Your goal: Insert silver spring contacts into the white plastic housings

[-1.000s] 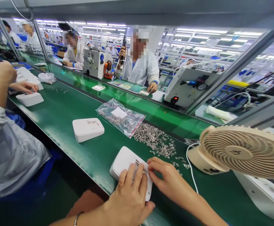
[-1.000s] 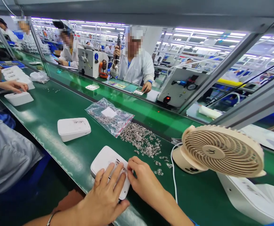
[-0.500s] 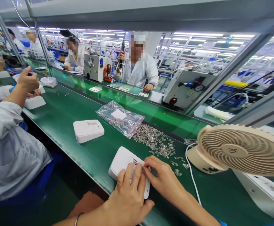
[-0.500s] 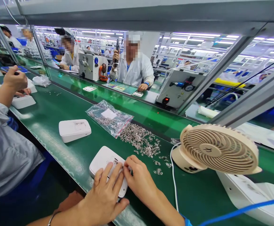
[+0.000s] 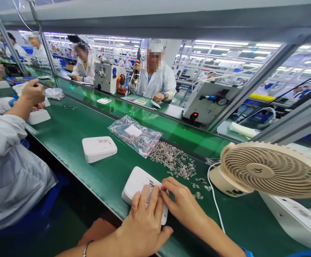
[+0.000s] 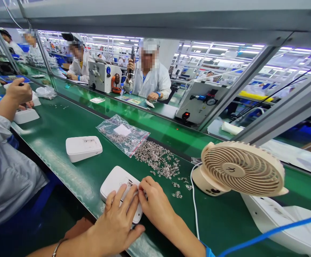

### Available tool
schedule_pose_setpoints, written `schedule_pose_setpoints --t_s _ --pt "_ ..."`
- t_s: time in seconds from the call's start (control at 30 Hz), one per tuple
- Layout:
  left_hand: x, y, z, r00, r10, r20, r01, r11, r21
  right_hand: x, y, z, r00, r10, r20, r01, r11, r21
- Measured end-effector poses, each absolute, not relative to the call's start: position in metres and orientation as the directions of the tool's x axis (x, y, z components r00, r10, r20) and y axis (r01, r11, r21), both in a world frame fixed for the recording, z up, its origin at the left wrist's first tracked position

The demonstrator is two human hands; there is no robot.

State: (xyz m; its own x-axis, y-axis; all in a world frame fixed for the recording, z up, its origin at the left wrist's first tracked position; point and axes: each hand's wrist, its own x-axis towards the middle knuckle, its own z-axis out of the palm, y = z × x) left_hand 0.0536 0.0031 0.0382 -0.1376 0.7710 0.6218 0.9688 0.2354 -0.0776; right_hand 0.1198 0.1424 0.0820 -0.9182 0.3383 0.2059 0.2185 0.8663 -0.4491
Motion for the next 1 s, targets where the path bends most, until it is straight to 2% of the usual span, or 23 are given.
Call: schedule_pose_setpoints --t_s 0.6,1.0 --pt "0.051 0.003 0.037 -0.13 0.775 0.619 0.972 0.222 -0.073 0.121 0.146 0.087 -0.935 0.3 0.188 0.193 0.878 -0.438" --pt "0.053 0.003 0.049 -0.141 0.848 0.511 0.979 0.196 -0.055 0.125 0.149 0.098 -0.92 0.372 0.121 0.249 0.797 -0.551"
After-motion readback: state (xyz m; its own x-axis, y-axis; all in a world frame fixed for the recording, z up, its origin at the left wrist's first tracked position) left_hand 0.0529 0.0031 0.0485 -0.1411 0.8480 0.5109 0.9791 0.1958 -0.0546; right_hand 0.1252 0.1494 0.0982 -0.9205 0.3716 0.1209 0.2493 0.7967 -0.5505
